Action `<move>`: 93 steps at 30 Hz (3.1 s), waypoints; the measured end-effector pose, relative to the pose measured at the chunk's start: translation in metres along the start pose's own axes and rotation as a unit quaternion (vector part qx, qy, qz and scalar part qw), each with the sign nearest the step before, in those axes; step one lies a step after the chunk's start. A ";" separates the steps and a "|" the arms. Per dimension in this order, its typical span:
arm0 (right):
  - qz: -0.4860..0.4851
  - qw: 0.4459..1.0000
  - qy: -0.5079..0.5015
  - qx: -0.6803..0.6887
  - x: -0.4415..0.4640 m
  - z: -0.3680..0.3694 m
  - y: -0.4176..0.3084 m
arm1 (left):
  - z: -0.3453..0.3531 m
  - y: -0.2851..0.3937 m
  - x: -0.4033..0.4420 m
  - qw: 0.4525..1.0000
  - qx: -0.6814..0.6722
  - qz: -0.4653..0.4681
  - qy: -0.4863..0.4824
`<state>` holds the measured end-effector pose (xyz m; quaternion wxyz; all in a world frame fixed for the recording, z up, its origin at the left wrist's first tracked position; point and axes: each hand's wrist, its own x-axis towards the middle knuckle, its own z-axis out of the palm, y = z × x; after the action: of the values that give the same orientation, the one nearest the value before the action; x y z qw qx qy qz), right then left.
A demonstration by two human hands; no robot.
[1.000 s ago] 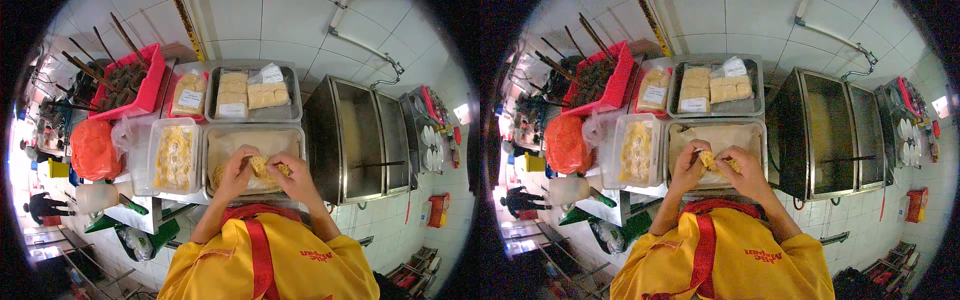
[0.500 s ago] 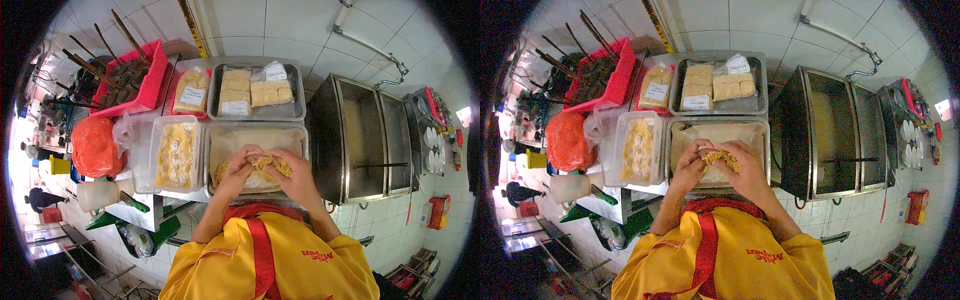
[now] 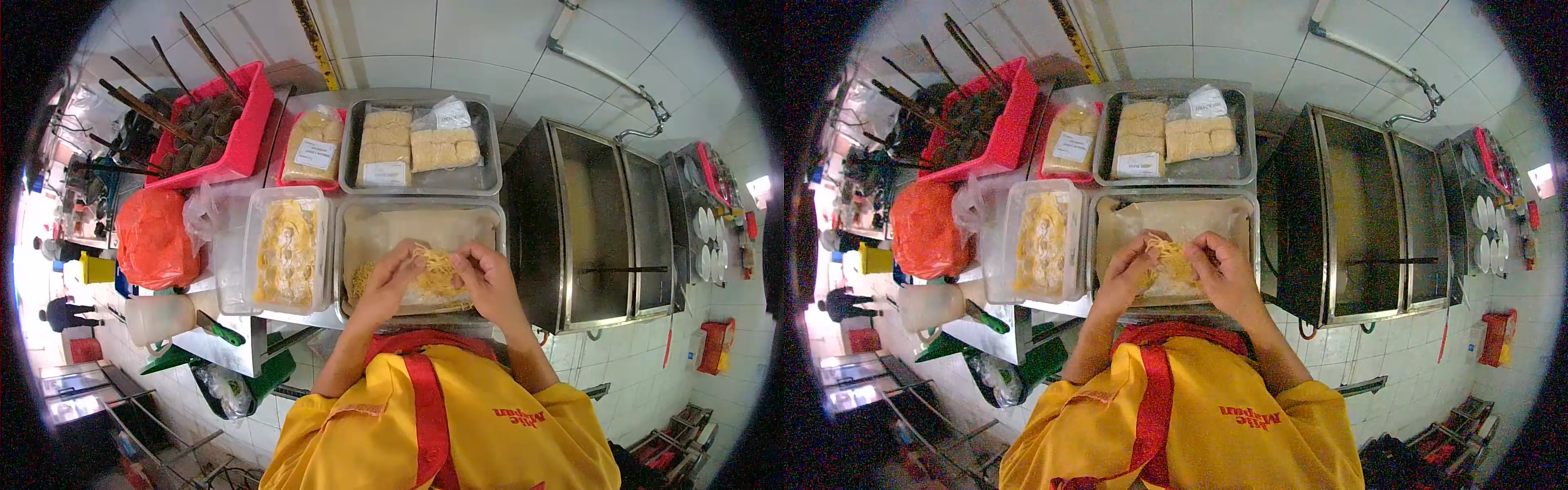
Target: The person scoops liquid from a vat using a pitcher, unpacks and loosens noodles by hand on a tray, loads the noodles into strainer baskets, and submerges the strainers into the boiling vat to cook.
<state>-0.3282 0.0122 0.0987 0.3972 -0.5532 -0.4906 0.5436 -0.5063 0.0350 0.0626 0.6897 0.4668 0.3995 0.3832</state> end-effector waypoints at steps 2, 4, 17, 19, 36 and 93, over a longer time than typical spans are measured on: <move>-0.040 0.998 0.005 -0.041 0.002 -0.003 0.009 | -0.004 -0.011 0.007 0.968 0.141 0.197 0.068; -0.080 0.993 0.009 -0.081 0.002 -0.003 0.011 | -0.002 -0.001 0.001 0.974 0.133 0.142 0.117; -0.104 0.992 -0.001 0.075 -0.002 0.000 -0.004 | 0.001 0.016 -0.003 0.979 0.195 -0.014 -0.052; -0.107 0.991 0.009 0.082 0.000 0.001 -0.003 | 0.000 0.019 -0.004 0.975 0.212 0.026 -0.063; -0.066 0.991 -0.020 0.114 0.004 -0.001 0.003 | -0.004 0.025 -0.007 0.994 0.019 -0.087 -0.057; -0.149 0.987 0.020 -0.052 0.014 -0.014 0.023 | 0.013 -0.011 0.029 0.979 0.062 0.192 -0.034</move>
<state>-0.3130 0.0222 0.0745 0.4541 -0.5051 -0.5868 0.4409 -0.4814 0.0543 0.0500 0.5860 0.5897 0.3018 0.4667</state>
